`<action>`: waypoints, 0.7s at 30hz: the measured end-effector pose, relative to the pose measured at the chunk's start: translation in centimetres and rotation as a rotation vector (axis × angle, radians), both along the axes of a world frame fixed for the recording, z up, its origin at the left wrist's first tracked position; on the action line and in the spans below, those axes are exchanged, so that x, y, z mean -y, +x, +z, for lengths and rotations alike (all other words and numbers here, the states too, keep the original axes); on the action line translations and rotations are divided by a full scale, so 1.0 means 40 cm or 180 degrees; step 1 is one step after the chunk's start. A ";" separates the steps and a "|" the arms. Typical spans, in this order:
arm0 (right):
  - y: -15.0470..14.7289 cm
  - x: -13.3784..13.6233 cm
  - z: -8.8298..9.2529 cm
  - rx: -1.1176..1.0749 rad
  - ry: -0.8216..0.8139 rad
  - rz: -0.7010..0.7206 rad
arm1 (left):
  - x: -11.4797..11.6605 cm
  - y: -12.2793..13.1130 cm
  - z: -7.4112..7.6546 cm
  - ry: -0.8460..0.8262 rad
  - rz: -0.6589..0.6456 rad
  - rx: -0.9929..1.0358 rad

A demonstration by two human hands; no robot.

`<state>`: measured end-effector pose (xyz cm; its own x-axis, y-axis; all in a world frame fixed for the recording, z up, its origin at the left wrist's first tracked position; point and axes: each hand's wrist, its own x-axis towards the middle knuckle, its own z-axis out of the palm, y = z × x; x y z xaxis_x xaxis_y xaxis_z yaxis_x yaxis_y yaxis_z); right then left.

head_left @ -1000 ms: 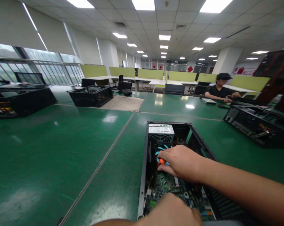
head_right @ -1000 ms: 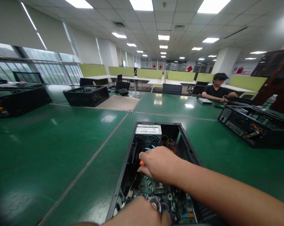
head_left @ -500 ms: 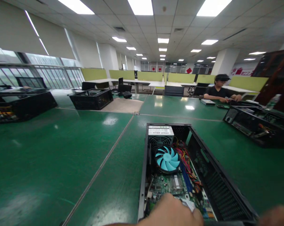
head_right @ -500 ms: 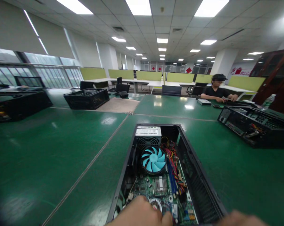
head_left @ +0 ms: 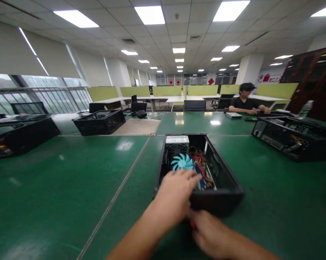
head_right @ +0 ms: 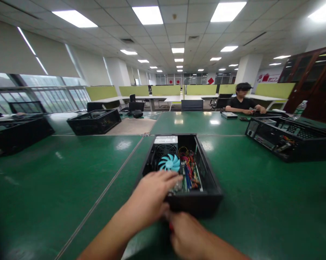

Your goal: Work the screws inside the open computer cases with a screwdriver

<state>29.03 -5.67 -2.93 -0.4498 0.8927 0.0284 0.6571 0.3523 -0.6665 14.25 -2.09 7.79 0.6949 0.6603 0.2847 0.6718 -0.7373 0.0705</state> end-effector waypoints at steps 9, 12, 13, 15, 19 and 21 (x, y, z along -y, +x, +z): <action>0.044 -0.225 -0.101 -0.0226 0.0478 -0.1556 | -0.242 -0.037 -0.271 0.0000 0.0673 0.0474; 0.044 -0.193 -0.109 -0.0104 0.0620 -0.1378 | -0.247 -0.030 -0.313 -0.0353 0.0357 0.0280; 0.037 -0.184 -0.106 -0.0025 0.0657 -0.1313 | -0.247 -0.026 -0.320 -0.0438 0.0285 0.0228; 0.022 -0.171 -0.094 0.0183 0.0721 -0.1244 | -0.247 -0.018 -0.326 -0.0538 0.0237 0.0169; 0.009 -0.163 -0.059 0.0713 0.0756 -0.1452 | -0.250 -0.017 -0.326 -0.0647 0.0285 0.0130; 0.015 -0.161 -0.048 0.0999 0.0649 -0.1622 | -0.252 -0.018 -0.325 -0.0687 0.0294 0.0112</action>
